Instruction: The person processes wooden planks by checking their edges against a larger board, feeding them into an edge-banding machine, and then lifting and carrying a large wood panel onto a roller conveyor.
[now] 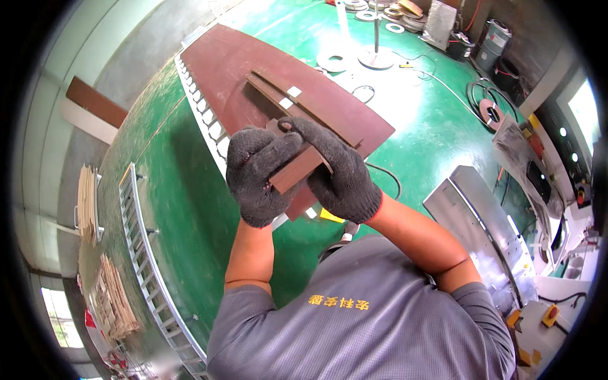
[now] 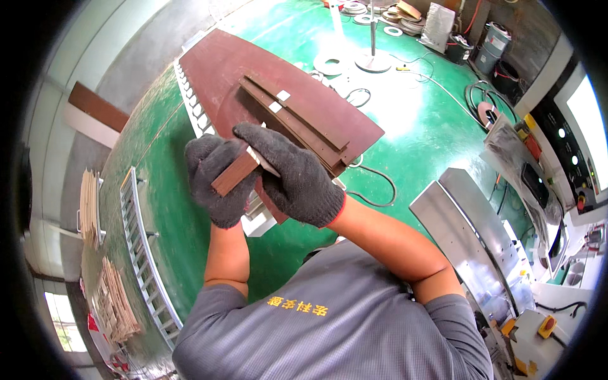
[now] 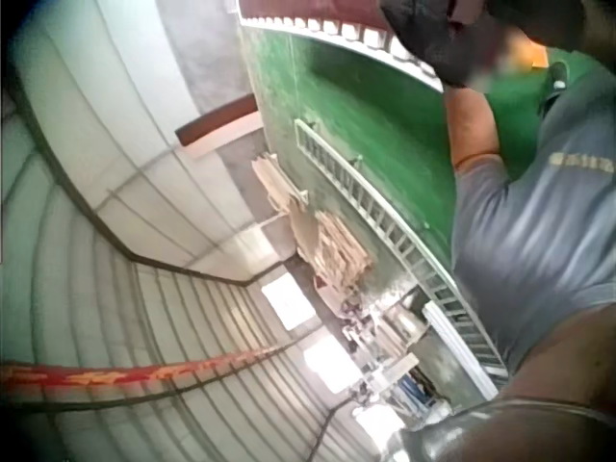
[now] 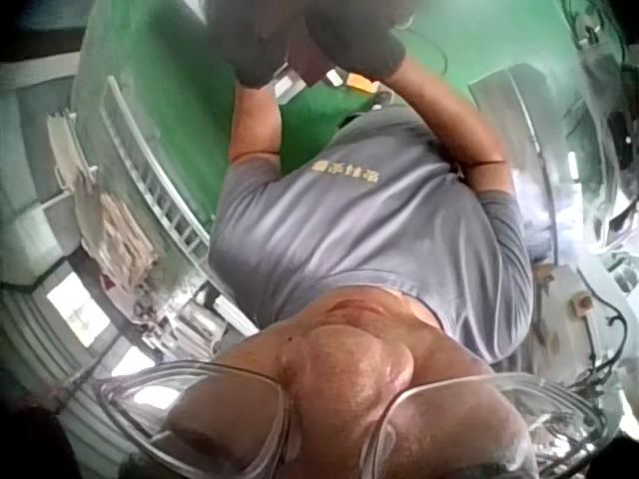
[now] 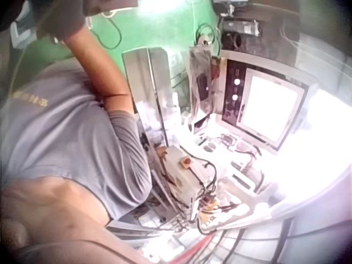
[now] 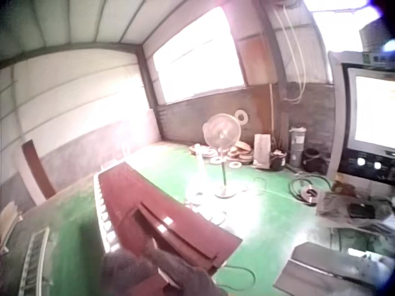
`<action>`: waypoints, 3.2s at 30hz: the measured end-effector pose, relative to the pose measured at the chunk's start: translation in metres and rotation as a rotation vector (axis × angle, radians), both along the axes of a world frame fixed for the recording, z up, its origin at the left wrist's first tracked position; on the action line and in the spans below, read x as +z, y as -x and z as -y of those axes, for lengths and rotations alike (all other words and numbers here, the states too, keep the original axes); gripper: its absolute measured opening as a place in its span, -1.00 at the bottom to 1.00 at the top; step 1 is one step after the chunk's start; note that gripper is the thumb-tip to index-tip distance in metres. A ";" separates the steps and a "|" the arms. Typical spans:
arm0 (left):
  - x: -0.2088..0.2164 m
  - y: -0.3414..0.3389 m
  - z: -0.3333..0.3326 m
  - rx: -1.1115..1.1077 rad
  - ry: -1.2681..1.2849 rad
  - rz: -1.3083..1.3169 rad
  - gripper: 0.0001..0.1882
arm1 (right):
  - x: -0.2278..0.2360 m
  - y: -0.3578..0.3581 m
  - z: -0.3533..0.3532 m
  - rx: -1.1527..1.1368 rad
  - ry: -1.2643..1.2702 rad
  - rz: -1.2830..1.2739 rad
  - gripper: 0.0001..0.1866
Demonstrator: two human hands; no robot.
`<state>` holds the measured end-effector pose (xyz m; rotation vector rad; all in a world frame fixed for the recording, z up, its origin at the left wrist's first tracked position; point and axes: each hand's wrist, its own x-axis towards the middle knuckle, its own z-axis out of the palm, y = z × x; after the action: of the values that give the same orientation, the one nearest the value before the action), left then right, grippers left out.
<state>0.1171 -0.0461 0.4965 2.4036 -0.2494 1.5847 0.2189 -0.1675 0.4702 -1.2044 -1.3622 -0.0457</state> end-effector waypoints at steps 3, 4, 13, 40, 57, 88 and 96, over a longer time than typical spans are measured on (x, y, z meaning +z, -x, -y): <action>0.009 0.000 0.006 -0.056 -0.030 -0.030 -0.60 | 0.011 0.002 0.014 0.029 -0.016 0.002 -0.37; 0.011 -0.001 0.008 -0.070 -0.043 -0.045 -0.61 | 0.013 0.003 0.018 0.032 -0.033 0.000 -0.37; 0.010 -0.013 0.017 -0.097 -0.071 -0.088 -0.57 | 0.019 0.005 0.046 -0.034 0.110 -0.101 -0.42; 0.002 -0.024 0.041 -0.199 -0.077 -0.169 -0.59 | 0.009 0.002 0.076 -0.129 0.154 -0.061 -0.42; -0.276 -0.058 -0.046 -0.127 2.055 0.157 -0.07 | -0.065 -0.019 0.176 -0.203 0.253 -0.127 -0.52; -0.311 -0.197 0.183 -0.915 1.285 -1.485 -0.65 | -0.298 -0.047 0.457 -1.834 -0.176 -1.358 -0.69; -0.358 -0.144 -0.043 0.312 0.662 -0.624 -0.38 | -0.315 -0.017 0.560 -1.829 0.763 -1.061 -0.79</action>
<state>0.2615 -0.0027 0.1383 2.2825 0.6812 0.7387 0.2355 -0.7273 0.1548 -2.2252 0.9969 -0.1459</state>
